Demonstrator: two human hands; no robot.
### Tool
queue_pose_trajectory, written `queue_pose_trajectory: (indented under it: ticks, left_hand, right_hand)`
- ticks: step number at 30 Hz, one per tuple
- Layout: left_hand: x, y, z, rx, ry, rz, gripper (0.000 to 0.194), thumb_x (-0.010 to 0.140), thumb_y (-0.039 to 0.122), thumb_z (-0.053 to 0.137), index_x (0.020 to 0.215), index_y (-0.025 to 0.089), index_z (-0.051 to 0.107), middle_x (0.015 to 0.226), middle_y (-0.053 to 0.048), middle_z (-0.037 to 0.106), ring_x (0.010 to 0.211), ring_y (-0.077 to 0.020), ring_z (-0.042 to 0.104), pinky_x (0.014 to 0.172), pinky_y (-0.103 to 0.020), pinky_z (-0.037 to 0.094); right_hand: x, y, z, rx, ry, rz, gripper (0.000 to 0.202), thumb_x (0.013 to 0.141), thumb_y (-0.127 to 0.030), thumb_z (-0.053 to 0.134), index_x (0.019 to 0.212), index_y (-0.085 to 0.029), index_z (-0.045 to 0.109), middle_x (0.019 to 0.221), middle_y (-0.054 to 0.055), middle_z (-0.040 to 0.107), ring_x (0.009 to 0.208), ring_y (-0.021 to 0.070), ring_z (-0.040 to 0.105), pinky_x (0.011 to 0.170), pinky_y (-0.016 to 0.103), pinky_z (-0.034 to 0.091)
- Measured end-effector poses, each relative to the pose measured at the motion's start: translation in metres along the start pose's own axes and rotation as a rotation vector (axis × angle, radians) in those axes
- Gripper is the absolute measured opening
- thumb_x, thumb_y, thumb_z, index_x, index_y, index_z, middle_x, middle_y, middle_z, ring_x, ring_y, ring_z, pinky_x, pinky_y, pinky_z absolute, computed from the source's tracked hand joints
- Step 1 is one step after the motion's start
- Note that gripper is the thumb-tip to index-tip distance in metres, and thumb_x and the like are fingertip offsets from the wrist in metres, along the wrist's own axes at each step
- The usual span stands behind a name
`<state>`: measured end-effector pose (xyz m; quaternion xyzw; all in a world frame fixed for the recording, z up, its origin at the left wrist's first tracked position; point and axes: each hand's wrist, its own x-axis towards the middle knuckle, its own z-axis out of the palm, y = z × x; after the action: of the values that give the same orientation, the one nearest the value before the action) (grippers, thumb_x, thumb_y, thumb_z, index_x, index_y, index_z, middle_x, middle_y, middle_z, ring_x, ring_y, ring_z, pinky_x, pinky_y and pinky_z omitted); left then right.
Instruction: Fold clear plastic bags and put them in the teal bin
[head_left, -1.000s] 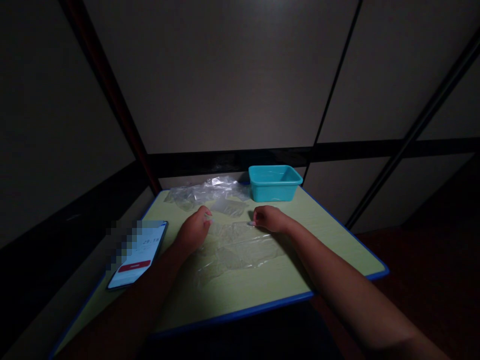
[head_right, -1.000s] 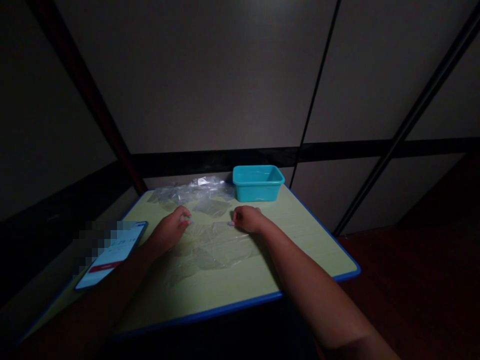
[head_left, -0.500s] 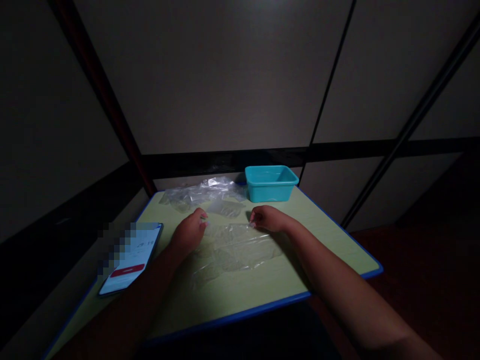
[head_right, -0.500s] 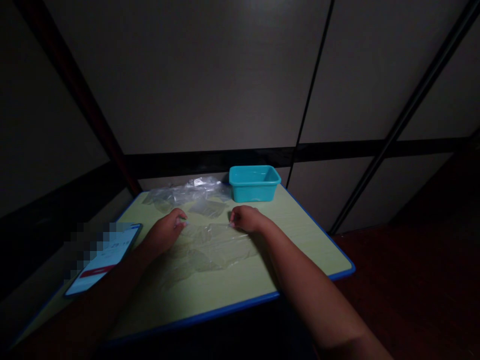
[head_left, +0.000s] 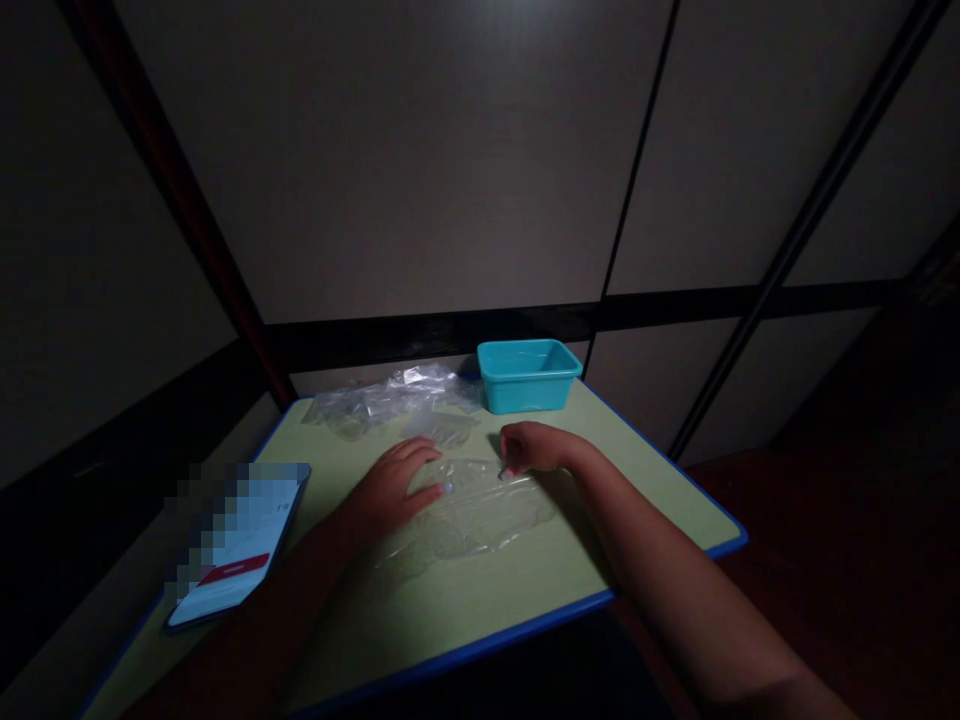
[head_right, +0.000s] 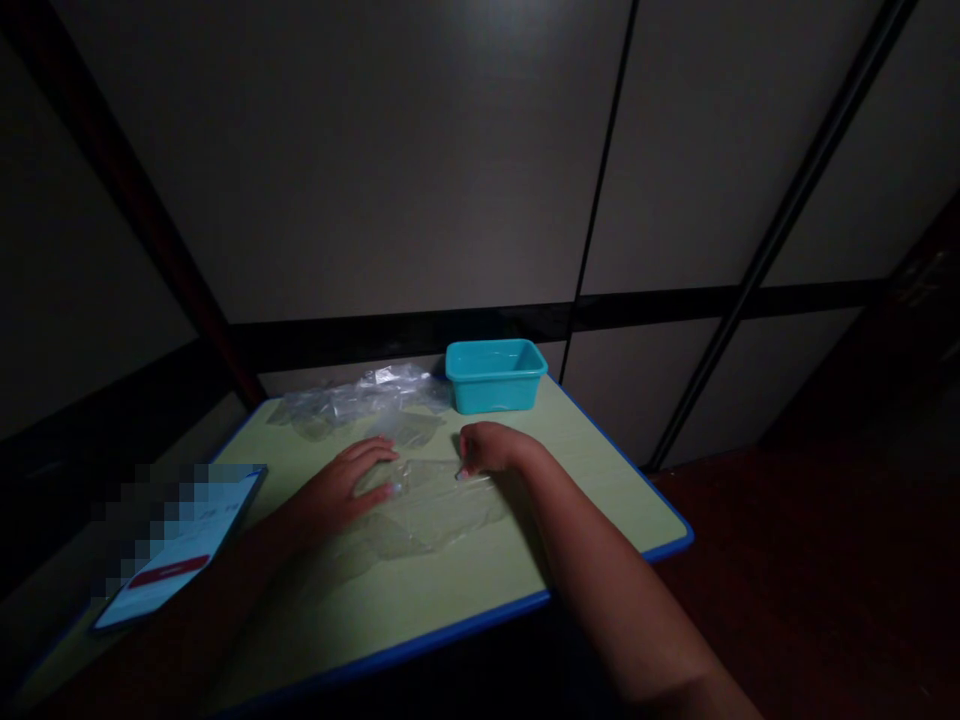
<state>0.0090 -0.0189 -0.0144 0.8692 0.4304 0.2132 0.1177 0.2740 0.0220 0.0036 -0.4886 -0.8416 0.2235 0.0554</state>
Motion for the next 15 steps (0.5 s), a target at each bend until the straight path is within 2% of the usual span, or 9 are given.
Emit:
queue_pose_trajectory:
  ticks: [3,6,9,13,15]
  left_hand:
    - [-0.005,0.004,0.001,-0.035,-0.159,0.009,0.059,0.081,0.044,0.052,0.133,0.020,0.039,0.145,-0.009,0.032,0.133,-0.0248,0.027,0.108,-0.040,0.023]
    - [-0.008,0.008,0.002,-0.043,-0.266,0.001,0.075,0.078,0.048,0.056,0.141,0.023,0.025,0.150,-0.009,0.017,0.136,-0.0278,0.019,0.108,-0.042,0.023]
    - [-0.009,0.010,0.002,-0.011,-0.293,-0.012,0.079,0.075,0.050,0.058,0.142,0.027,0.024,0.151,-0.009,0.014,0.136,-0.0309,0.017,0.106,-0.045,0.024]
    - [-0.009,0.011,0.003,0.034,-0.300,-0.012,0.076,0.075,0.053,0.057,0.141,0.028,0.027,0.150,-0.010,0.015,0.135,-0.0315,0.021,0.105,-0.046,0.026]
    - [-0.007,0.011,0.004,0.069,-0.276,-0.006,0.073,0.078,0.052,0.054,0.141,0.028,0.027,0.149,-0.010,0.018,0.134,-0.0303,0.022,0.106,-0.050,0.021]
  right_hand:
    - [0.000,-0.001,0.000,-0.024,0.023,-0.009,0.015,0.070,-0.012,0.062,0.085,-0.015,0.063,0.077,0.001,0.063,0.066,0.0103,0.052,0.055,0.017,0.033]
    - [0.001,-0.002,0.001,-0.092,0.095,0.043,0.019,0.073,-0.011,0.057,0.090,-0.017,0.065,0.083,0.003,0.066,0.069,0.0114,0.053,0.056,0.018,0.033]
    - [0.002,-0.001,0.003,-0.150,0.140,0.098,0.020,0.075,-0.015,0.056,0.093,-0.018,0.065,0.089,0.005,0.067,0.073,0.0128,0.055,0.058,0.019,0.034]
    - [0.005,0.006,0.005,-0.192,0.198,0.150,0.019,0.077,-0.017,0.053,0.092,-0.019,0.065,0.091,0.006,0.067,0.075,0.0148,0.057,0.059,0.020,0.033]
    - [0.006,0.009,0.005,-0.199,0.254,0.192,0.018,0.078,-0.018,0.052,0.091,-0.020,0.064,0.091,0.006,0.067,0.074,0.0151,0.057,0.058,0.021,0.033]
